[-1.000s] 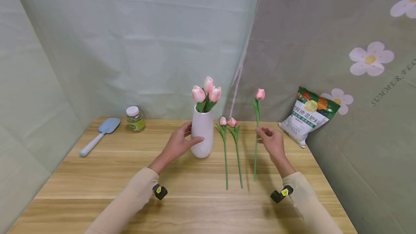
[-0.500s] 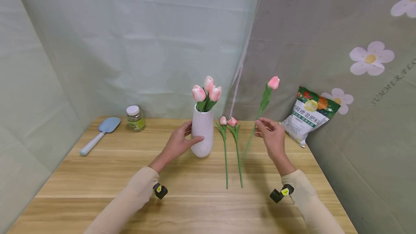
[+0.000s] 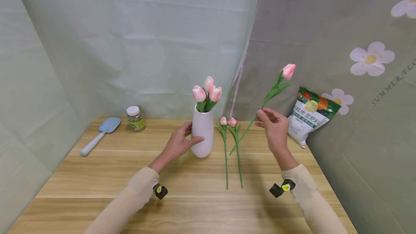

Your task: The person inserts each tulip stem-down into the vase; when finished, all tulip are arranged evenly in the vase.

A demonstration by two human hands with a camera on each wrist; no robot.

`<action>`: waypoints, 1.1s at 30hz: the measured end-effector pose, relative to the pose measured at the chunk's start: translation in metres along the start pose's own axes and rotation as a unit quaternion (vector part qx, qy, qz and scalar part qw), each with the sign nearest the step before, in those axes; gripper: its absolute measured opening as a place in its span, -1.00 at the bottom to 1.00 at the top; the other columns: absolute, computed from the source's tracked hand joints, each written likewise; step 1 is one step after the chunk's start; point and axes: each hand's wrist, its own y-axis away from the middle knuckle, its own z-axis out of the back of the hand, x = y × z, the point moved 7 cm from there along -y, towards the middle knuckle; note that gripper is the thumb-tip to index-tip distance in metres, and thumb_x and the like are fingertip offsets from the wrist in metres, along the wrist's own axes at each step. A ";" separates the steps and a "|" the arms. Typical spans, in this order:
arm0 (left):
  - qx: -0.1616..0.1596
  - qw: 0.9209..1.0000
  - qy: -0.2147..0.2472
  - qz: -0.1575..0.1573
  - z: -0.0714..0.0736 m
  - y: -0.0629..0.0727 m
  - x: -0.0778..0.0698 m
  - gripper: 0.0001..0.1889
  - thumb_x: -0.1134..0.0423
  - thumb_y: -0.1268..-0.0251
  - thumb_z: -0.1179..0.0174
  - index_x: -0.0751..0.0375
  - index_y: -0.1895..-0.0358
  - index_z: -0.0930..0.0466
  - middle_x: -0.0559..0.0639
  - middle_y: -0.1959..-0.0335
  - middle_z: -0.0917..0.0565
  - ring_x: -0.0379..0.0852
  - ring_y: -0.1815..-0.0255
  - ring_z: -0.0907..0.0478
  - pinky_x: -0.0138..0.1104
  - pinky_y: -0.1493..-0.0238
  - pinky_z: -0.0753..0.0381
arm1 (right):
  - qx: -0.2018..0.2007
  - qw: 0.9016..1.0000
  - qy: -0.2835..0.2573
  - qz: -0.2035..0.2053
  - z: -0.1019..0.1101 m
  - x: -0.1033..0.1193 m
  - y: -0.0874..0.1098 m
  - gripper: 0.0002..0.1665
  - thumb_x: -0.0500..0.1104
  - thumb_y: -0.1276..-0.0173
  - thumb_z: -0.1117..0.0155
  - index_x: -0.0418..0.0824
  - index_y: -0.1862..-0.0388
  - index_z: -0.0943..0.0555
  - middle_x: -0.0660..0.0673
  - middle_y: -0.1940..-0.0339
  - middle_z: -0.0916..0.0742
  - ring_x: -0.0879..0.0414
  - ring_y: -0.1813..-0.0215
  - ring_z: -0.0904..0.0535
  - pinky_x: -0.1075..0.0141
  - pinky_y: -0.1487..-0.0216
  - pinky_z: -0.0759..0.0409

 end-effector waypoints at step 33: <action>-0.004 1.000 0.002 -0.013 0.000 0.000 0.000 -0.20 0.02 -0.20 -0.50 0.29 -0.42 -0.38 0.26 -0.33 -0.55 0.18 -0.34 -0.54 0.01 -0.35 -0.57 | 0.010 0.982 -0.076 0.171 -0.067 0.089 -0.030 -0.84 -0.41 -0.32 -0.39 -0.50 0.16 -0.73 -0.14 0.27 -0.84 0.12 0.35 -0.79 0.26 0.35 -0.81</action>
